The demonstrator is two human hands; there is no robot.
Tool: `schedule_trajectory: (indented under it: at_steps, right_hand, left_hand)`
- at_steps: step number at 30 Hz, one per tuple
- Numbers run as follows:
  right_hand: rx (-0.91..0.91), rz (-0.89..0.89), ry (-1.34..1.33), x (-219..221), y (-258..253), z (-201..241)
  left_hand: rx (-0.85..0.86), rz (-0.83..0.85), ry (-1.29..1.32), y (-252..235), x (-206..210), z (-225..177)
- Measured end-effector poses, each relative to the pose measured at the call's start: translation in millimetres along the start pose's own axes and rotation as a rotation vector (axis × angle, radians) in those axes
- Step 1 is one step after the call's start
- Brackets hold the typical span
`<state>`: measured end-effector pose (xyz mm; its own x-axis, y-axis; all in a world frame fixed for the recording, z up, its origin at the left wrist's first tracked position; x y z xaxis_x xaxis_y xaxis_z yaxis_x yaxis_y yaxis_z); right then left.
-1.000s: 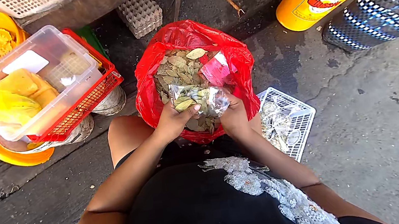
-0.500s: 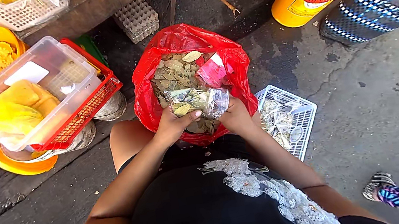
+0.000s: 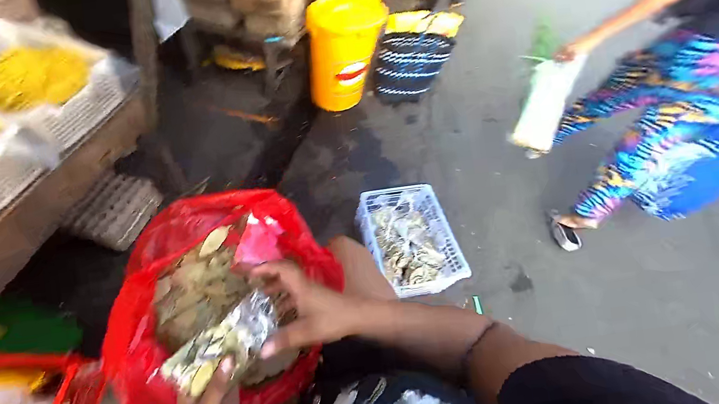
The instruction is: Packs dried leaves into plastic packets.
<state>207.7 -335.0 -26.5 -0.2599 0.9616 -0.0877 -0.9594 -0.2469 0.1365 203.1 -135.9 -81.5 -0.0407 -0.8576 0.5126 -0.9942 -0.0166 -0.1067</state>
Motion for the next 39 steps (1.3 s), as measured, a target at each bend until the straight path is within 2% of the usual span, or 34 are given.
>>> schedule_trajectory:
  at_steps: [2, 4, 6, 9, 10, 11, 12, 13, 14, 17, 19, 20, 21, 23, 25, 27, 29, 33, 36, 39]
  right_hand:
    - [-0.009, -0.006, 0.108, 7.4, -1.6, 8.7]
    - [-0.045, -0.120, 0.265, 10.1, -4.0, 23.9]
    - [-0.110, -0.198, 0.315, 2.0, -3.0, 49.8]
    - [-0.487, -0.439, 0.369, -15.1, -2.4, 70.3]
    - [-0.537, -0.508, 0.468, -17.9, -10.1, 65.0]
    - [-0.412, -0.474, 0.589, -19.1, -19.8, 56.6]
    - [-0.148, -0.329, 0.685, -19.1, -30.2, 49.6]
    - [0.013, -0.220, 0.747, -16.8, -39.0, 46.6]
    - [0.045, -0.158, 0.776, -12.4, -42.3, 48.7]
    - [-0.110, 0.066, 0.791, 16.4, -24.6, 57.1]
    - [-0.211, 0.275, 0.732, 39.9, -10.5, 63.0]
    - [-0.265, 0.330, 0.686, 49.0, -5.2, 66.6]
    - [-0.329, 0.338, 0.644, 54.5, -0.9, 70.0]
    - [-0.500, 0.247, 0.515, 51.8, 3.6, 79.8]
    - [-0.642, 0.143, 0.346, 35.0, 3.1, 92.5]
    - [-0.718, 0.128, 0.317, 21.4, 0.5, 93.3]
    - [-0.651, 0.182, 0.378, 16.8, 1.5, 81.2]
    - [-0.331, 0.286, 0.437, 11.1, 7.4, 47.1]
    - [-0.411, 0.205, 0.401, 11.6, 6.7, 22.3]
    - [-0.483, 0.081, 0.221, 0.0, 0.9, 30.2]
  left_hand:
    - [-0.016, 0.035, 0.097, -3.5, 7.5, 5.5]
    - [-0.025, 0.075, 0.091, -6.3, 7.2, 4.8]
    - [-0.009, 0.134, 0.076, -13.7, 0.1, -1.8]
    - [0.037, 0.177, -0.102, -25.8, -18.9, -15.5]
    - [0.064, 0.159, -0.204, -27.0, -24.7, -20.0]
    - [0.097, 0.139, -0.312, -26.1, -28.3, -24.6]
    - [0.137, 0.129, -0.417, -24.7, -29.1, -30.0]
    - [0.189, 0.143, -0.508, -25.3, -27.3, -37.3]
    - [0.245, 0.194, -0.594, -26.6, -22.8, -45.4]
    - [0.344, 0.439, -0.758, -16.1, -6.2, -57.1]
    - [0.328, 0.587, -0.765, -3.2, 7.3, -57.2]
    - [0.303, 0.604, -0.741, 4.6, 11.4, -55.7]
    - [0.267, 0.587, -0.713, 11.6, 13.2, -52.7]
    - [0.187, 0.599, -0.670, 21.8, 12.1, -45.1]
    - [0.179, 0.585, -0.679, 23.1, 8.4, -36.2]
    - [0.179, 0.575, -0.675, 18.8, 5.1, -28.8]
    - [0.184, 0.569, -0.624, 10.8, 3.4, -28.6]
    - [0.222, 0.533, -0.579, -6.2, 19.5, -36.1]
    - [0.209, 0.645, -0.591, -1.4, 30.0, -24.3]
    - [0.103, 0.822, -0.623, 6.7, 38.3, -11.8]
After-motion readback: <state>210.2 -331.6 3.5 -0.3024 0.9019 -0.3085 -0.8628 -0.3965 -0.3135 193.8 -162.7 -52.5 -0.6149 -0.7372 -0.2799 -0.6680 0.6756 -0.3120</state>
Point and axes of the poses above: each hand's wrist, its own y-axis away from the middle knuckle, its own x-axis out of the palm, z = x × y, the point moved 4 cm from there along -y, towards the middle knuckle, and after that the axes turned 14 degrees about x, right-handed, at the moved point
